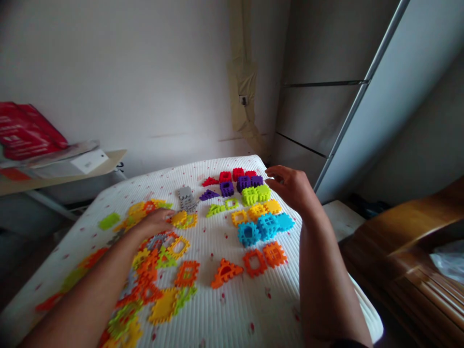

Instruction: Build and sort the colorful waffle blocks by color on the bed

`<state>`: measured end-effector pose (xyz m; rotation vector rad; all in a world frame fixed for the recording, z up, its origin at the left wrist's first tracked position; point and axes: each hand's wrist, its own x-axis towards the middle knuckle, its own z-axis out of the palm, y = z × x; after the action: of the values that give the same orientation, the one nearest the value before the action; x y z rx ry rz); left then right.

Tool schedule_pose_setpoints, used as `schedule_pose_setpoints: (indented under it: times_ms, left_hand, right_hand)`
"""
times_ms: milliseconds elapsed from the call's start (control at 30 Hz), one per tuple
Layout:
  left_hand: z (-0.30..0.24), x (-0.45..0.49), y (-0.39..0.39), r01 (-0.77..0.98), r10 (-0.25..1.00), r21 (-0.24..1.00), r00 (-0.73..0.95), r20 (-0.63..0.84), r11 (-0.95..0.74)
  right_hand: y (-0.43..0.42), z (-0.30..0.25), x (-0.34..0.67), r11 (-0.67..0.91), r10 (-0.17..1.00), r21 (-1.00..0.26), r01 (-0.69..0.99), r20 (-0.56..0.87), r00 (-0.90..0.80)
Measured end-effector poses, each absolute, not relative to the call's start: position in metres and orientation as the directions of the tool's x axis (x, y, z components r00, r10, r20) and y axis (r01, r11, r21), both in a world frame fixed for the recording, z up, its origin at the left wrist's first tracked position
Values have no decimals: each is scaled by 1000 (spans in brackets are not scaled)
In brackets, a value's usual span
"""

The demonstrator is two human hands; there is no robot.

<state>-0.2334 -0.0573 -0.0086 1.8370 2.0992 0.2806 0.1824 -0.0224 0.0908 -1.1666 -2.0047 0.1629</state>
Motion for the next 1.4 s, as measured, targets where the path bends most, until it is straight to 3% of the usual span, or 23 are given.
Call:
schedule_pose_setpoints:
  times_ms: [333, 567, 667, 867, 1067, 1400]
  left_hand:
    - [-34, -251, -46, 834, 984, 531, -73, -164, 151]
    - [-21, -245, -52, 860, 986, 487, -97, -136, 152]
    - [-4, -228, -62, 898, 989, 416, -143, -37, 145]
    - [13, -173, -76, 788, 997, 616, -66, 49, 22]
    - [20, -133, -85, 740, 991, 673, -72, 115, -24]
    - [28, -102, -98, 850, 984, 523, -28, 175, -69]
  right_hand:
    - [-18, 88, 182, 578, 780, -486, 655, 564, -271]
    - [-18, 89, 183, 581, 779, -476, 660, 559, -283]
    - [-19, 88, 176, 584, 780, -459, 670, 547, -304]
    - [-25, 72, 126, 702, 711, -453, 550, 480, -513]
    - [-35, 43, 79, 803, 580, -447, 395, 429, -692]
    - [-43, 34, 66, 851, 516, -314, 421, 349, -782]
